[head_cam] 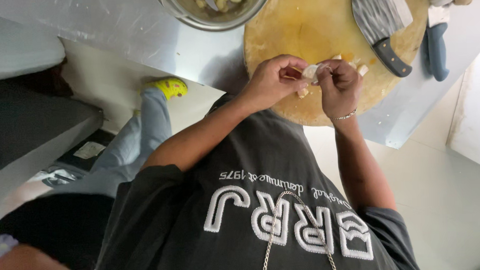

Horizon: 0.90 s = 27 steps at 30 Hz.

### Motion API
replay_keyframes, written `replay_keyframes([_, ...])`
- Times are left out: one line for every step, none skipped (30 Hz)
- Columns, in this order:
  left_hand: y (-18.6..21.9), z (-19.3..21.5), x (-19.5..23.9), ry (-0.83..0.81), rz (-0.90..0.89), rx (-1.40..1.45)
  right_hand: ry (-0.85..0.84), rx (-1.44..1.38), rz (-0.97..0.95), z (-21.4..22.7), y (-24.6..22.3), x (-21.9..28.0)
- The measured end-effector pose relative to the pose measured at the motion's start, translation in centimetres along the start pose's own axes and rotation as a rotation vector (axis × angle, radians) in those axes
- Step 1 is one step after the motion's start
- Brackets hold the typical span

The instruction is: The person uses a cleaver to smash garlic cloves on a wooden cutting board. They then peel the skin off the cloves by hand and place the peeled garlic into a metal bowl. The person repeats this process for multiple cloves.

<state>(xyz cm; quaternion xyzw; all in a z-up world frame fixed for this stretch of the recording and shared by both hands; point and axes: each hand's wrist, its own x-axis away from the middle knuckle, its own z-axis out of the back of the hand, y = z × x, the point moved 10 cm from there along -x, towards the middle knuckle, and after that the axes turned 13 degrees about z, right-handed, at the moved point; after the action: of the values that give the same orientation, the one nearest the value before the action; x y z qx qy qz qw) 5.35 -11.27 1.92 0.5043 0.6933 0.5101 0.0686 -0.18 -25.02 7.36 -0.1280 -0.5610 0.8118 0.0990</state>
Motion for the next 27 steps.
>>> replay_keyframes([-0.1,0.2,-0.1,0.018,0.03,-0.003,0.007,0.02,0.011,-0.2,-0.1,-0.1])
replay_keyframes([0.4,0.2,0.1,0.049,-0.021,-0.046,0.014,0.042,0.019,-0.3,-0.1,0.0])
replay_keyframes([0.9,0.2,0.3,0.08,-0.073,-0.089,0.019,0.015,0.017,-0.4,0.0,0.2])
replay_keyframes([1.5,0.3,0.4,0.113,-0.123,-0.13,0.022,-0.014,0.013,-0.5,0.1,0.2])
replay_keyframes([1.8,0.5,0.4,0.117,-0.149,-0.153,0.025,-0.042,0.009,-0.6,0.4,0.2])
replay_keyframes([1.9,0.6,0.4,0.118,-0.169,-0.171,0.019,-0.081,-0.015,-0.8,0.8,0.6])
replay_keyframes([2.0,0.6,0.3,0.119,-0.19,-0.189,0.013,-0.12,-0.039,-1.1,1.2,1.0])
replay_keyframes([1.7,0.5,0.0,0.087,-0.168,-0.194,0.013,-0.158,-0.06,-1.3,1.5,1.2])
replay_keyframes([1.4,0.6,-0.1,0.056,-0.146,-0.2,0.002,-0.179,-0.098,-1.3,1.9,1.3])
replay_keyframes([1.1,0.8,-0.3,0.028,-0.122,-0.204,-0.012,-0.201,-0.137,-1.4,2.4,1.5])
replay_keyframes([0.7,0.6,-0.5,-0.068,-0.092,-0.111,-0.026,-0.224,-0.176,-1.5,2.7,1.7])
replay_keyframes([0.3,0.5,-0.7,-0.16,-0.061,-0.017,-0.021,-0.316,-0.229,-1.7,3.2,1.9])
replay_keyframes([0.0,0.4,-0.7,-0.25,-0.03,0.077,-0.016,-0.407,-0.282,-1.9,3.7,2.1])
replay_keyframes([-0.1,0.8,-0.8,-0.259,-0.024,0.103,-0.01,-0.498,-0.335,-2.3,4.0,2.4])
replay_keyframes([-0.1,1.1,-0.8,-0.267,-0.019,0.129,-0.008,-0.586,-0.346,-2.6,3.9,2.6])
replay_keyframes([-0.1,1.3,-0.9,-0.275,-0.017,0.151,-0.006,-0.676,-0.351,-3.0,3.8,2.5])
replay_keyframes([-0.4,1.6,-1.1,-0.234,0.002,0.115,-0.004,-0.765,-0.357,-3.3,3.6,2.4])
replay_keyframes([-0.6,1.8,-1.3,-0.189,0.022,0.079,-0.017,-0.616,-0.319,-3.1,3.6,2.2])
replay_keyframes([-0.7,2.0,-1.4,-0.145,0.041,0.043,-0.03,-0.466,-0.28,-2.9,3.4,2.0])
replay_keyframes([-0.3,2.3,-1.3,-0.054,-0.008,-0.039,-0.04,-0.315,-0.242,-2.6,3.2,2.0])
replay_keyframes([0.1,2.5,-0.9,0.038,-0.057,-0.121,-0.033,-0.253,-0.159,-2.4,2.4,1.9])
replay_keyframes([0.8,2.8,-0.3,0.133,-0.105,-0.204,-0.03,-0.194,-0.077,-2.5,1.5,1.8])
replay_keyframes([1.4,2.8,0.2,0.159,-0.139,-0.237,-0.027,-0.135,0.006,-2.5,0.7,1.7])
replay_keyframes([2.0,2.7,0.9,0.181,-0.169,-0.269,-0.033,-0.078,-0.017,-2.6,1.0,1.8])
replay_keyframes([2.6,2.6,1.5,0.202,-0.2,-0.3,-0.039,-0.02,-0.039,-2.6,1.4,1.9])
replay_keyframes([3.2,2.3,1.7,0.207,-0.219,-0.336,-0.045,0.037,-0.06,-2.5,1.7,1.9])
replay_keyframes([3.7,2.1,1.9,0.211,-0.238,-0.372,-0.074,-0.009,-0.057,-2.8,1.8,2.1])
